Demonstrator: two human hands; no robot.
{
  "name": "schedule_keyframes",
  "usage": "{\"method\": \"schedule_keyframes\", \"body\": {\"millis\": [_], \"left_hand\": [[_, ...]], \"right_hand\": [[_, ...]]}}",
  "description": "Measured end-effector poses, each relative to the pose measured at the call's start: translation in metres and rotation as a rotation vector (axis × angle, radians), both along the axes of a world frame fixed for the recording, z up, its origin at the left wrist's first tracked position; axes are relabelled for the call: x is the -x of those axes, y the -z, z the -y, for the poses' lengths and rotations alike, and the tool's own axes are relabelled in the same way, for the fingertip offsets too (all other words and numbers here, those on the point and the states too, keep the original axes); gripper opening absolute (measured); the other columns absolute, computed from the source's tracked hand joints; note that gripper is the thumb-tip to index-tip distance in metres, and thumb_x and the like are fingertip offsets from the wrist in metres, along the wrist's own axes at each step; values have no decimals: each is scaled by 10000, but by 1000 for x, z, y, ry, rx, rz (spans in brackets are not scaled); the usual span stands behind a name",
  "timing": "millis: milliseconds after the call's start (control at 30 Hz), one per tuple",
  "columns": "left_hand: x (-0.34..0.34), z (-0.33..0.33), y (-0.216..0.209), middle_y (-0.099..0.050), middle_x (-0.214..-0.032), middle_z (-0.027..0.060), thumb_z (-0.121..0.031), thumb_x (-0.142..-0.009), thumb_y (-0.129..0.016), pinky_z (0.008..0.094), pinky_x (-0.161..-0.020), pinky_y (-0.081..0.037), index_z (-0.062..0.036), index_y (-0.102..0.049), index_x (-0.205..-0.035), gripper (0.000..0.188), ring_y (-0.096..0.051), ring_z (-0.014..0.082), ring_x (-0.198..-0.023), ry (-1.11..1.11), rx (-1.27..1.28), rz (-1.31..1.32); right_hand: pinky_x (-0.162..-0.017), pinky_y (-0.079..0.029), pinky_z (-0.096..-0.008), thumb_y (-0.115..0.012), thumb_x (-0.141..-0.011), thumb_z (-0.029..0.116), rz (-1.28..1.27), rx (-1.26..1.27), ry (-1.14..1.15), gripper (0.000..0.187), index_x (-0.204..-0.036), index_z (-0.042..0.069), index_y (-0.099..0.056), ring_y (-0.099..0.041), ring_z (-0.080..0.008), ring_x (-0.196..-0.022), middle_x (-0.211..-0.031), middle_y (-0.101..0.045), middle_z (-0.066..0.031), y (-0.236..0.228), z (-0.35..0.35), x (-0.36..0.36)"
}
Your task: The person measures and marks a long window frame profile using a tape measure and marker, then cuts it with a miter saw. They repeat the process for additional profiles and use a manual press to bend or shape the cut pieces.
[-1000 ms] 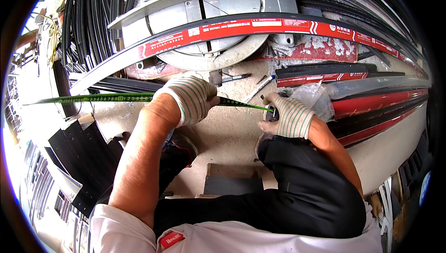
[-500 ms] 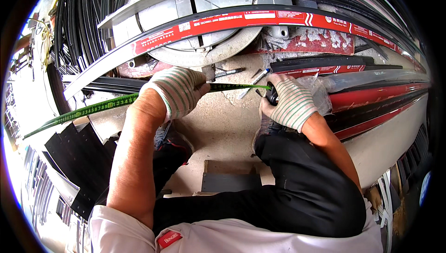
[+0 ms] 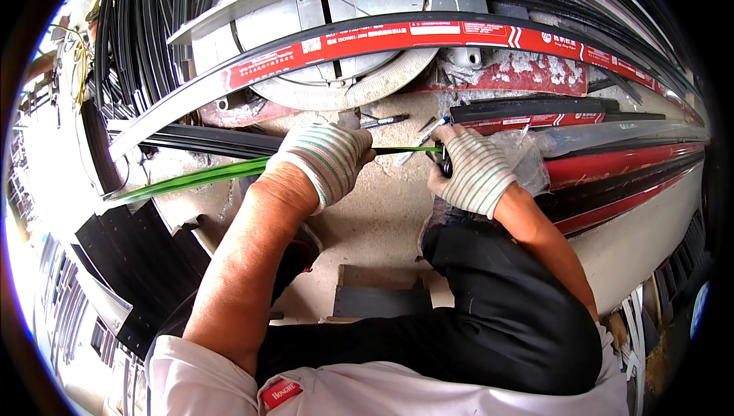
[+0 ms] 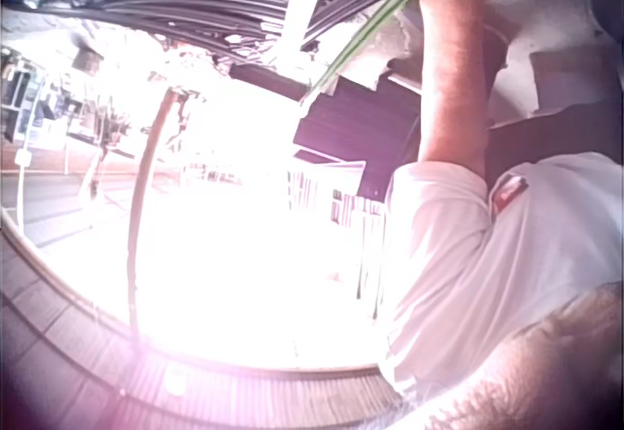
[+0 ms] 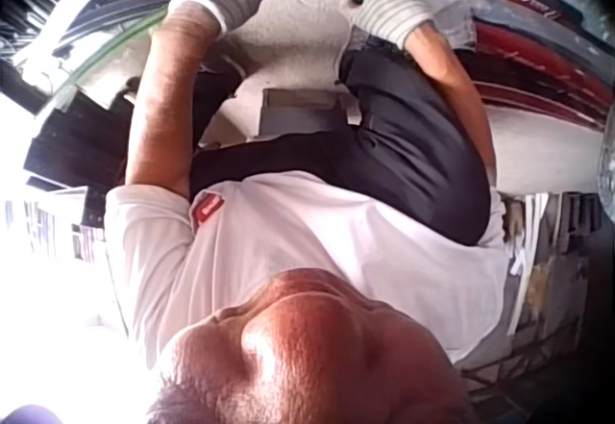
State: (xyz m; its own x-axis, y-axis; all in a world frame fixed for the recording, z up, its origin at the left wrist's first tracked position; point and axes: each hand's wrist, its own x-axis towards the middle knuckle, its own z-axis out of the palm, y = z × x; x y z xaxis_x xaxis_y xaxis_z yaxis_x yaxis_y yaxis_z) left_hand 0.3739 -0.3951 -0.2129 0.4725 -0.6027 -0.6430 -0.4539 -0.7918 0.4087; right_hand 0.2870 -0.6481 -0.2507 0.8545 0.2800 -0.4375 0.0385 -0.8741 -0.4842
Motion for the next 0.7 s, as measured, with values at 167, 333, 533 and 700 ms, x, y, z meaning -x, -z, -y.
{"method": "schedule_keyframes", "body": {"millis": [167,333,533,700], "left_hand": [[4,2,3,-701,-799,190,-291,-1035,-580,505,-705,-528,-76,-682,-1019,239,-697,415,-801,-11,-3,-25],[17,28,12,-735,-927,176,-260,-1008,-582,485,-764,-553,-96,-684,-1060,200,-717,385,-902,12,47,-135],[32,1,30,-702,-910,159,-337,-1000,-633,489,-759,-552,-83,-686,-1061,266,-694,399,-883,-114,203,9],[19,-18,15,-714,-878,140,-293,-954,-721,414,-698,-567,-76,-733,-1055,240,-704,338,-767,-281,410,141]], "right_hand": [[-893,-548,-516,-668,-854,276,34,1,-28,388,-1147,32,-598,-657,-398,-1006,-1073,-669,-207,2,-4,0],[-863,-549,-522,-687,-854,300,-69,-105,-89,387,-1111,23,-603,-679,-418,-975,-1014,-674,-220,6,-23,-2],[-878,-547,-520,-707,-856,381,-181,-17,-121,461,-1130,25,-602,-685,-412,-990,-1058,-668,-223,8,-32,-11],[-901,-550,-507,-715,-855,384,-201,25,-147,491,-1181,29,-623,-681,-402,-1014,-1078,-675,-213,28,-41,-13]]}}
